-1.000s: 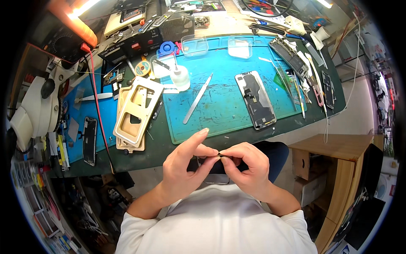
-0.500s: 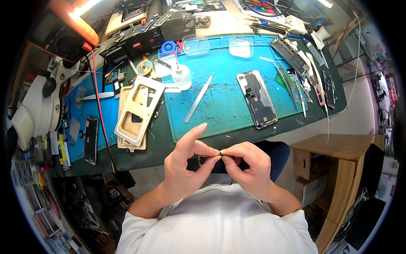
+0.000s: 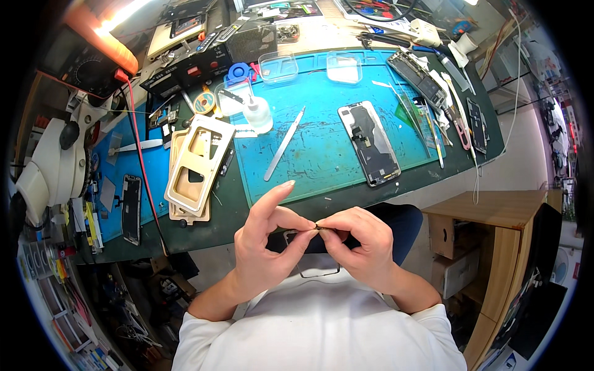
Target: The person applies adhesive to a smartphone screen assembly using a syringe and a toothbrush. They then clean the metal frame of the device with a toothbrush and a small brush. Finally, they prepare a glue gun and a syringe for further assembly steps.
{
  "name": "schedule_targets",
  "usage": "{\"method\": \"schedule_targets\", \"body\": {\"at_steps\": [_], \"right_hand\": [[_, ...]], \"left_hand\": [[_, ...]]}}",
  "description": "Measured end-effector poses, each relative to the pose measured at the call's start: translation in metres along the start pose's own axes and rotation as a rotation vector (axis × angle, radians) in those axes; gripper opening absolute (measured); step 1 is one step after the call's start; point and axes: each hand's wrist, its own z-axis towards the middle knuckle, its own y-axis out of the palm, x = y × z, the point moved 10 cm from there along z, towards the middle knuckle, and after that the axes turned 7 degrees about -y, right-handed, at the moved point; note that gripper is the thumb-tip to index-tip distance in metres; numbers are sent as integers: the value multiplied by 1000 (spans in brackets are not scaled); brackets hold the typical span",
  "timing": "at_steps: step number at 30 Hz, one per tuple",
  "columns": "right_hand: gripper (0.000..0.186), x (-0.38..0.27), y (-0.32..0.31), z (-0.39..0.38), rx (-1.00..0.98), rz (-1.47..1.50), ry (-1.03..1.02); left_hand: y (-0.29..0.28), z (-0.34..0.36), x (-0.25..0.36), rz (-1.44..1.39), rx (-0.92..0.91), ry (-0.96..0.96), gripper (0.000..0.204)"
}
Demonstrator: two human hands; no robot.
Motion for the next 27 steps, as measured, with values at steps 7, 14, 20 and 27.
{"method": "schedule_targets", "body": {"at_steps": [7, 14, 20, 27], "right_hand": [[21, 1, 0, -1, 2, 10, 14], [15, 34, 2, -17, 33, 267, 346], [17, 31, 1, -13, 32, 237, 297], [20, 5, -5, 0, 42, 74, 38]], "left_hand": [[2, 0, 1, -15, -50, -22, 76], [0, 2, -1, 95, -9, -14, 55], [-12, -2, 1, 147, -1, -4, 33], [-16, -5, -8, 93, 27, -124, 23]]}}
